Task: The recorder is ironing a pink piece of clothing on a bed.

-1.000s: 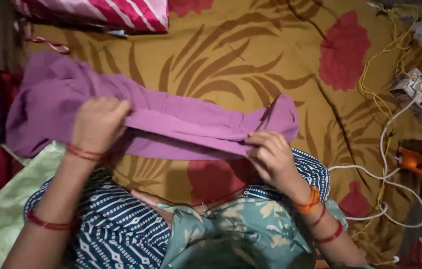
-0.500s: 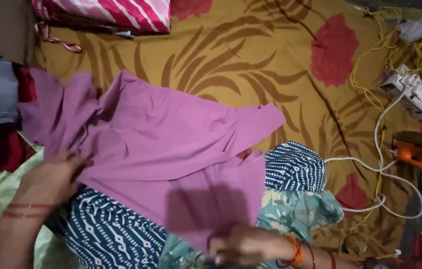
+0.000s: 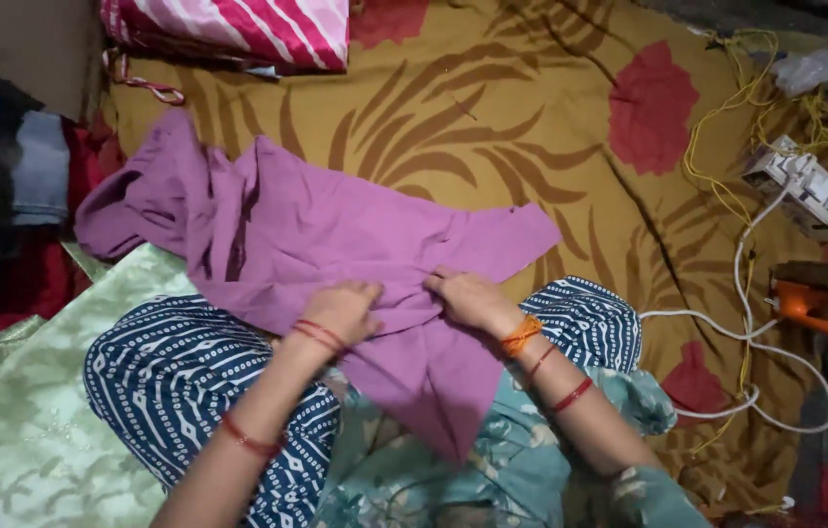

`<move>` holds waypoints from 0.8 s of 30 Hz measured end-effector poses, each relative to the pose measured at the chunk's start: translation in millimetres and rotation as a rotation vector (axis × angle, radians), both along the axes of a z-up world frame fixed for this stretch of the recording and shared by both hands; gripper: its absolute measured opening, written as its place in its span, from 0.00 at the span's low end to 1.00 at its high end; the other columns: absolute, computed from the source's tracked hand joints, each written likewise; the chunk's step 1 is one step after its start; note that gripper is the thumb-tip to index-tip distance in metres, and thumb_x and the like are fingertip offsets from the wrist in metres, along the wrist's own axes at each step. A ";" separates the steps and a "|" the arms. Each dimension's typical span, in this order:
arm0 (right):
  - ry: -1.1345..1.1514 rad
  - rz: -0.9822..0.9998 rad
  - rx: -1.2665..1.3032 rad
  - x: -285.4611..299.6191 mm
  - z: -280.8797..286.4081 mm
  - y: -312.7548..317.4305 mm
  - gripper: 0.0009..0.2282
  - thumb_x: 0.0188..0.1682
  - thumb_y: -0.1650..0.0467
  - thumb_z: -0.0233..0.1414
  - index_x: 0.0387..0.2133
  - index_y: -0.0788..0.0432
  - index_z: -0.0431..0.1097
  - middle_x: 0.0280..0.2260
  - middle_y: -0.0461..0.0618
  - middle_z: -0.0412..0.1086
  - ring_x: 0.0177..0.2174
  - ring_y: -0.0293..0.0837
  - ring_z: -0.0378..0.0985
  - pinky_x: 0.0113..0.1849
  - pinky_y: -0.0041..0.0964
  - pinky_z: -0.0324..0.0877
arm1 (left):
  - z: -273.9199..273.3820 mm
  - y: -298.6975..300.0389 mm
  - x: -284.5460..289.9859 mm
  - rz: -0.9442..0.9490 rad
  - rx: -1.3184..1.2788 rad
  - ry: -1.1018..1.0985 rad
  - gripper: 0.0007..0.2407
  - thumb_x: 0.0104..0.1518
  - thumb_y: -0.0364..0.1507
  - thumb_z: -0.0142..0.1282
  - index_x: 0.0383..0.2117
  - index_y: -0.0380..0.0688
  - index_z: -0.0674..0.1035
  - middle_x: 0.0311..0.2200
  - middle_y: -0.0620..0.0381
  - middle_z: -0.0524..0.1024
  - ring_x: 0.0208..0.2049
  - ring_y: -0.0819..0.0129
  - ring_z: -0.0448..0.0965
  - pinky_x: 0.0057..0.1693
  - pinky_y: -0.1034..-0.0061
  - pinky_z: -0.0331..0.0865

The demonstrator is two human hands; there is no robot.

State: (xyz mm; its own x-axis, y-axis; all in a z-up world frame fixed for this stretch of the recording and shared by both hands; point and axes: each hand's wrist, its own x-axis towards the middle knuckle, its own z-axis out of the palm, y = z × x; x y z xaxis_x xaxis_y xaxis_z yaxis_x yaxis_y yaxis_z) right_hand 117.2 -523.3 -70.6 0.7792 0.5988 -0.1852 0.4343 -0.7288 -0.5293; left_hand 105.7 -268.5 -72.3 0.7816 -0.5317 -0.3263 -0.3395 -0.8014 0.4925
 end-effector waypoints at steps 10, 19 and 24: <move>0.027 -0.191 -0.002 3.8 10.3 -38.7 0.10 0.47 0.69 0.54 0.41 0.60 0.72 0.39 0.60 0.76 0.40 0.63 0.78 0.41 0.54 0.72 | -56.0 38.5 20.5 0.062 0.415 -0.022 0.16 0.56 0.39 0.59 0.49 0.51 0.80 0.46 0.52 0.81 0.49 0.57 0.82 0.68 0.41 0.58; 0.108 0.008 -0.181 -43.7 -12.1 -4.6 0.23 0.34 0.68 0.60 0.45 0.61 0.66 0.42 0.61 0.71 0.40 0.64 0.77 0.39 0.55 0.71 | -23.0 119.9 46.0 0.302 0.609 -0.704 0.11 0.63 0.35 0.54 0.48 0.51 0.81 0.73 0.47 0.63 0.75 0.50 0.54 0.71 0.34 0.44; 0.108 -0.007 -0.041 -20.1 14.0 -13.0 0.14 0.38 0.74 0.55 0.40 0.63 0.69 0.39 0.63 0.73 0.37 0.64 0.78 0.38 0.54 0.73 | -5.8 126.2 67.1 1.017 0.045 -0.071 0.30 0.51 0.22 0.53 0.66 0.57 0.69 0.73 0.39 0.53 0.52 0.27 0.70 0.58 0.43 0.66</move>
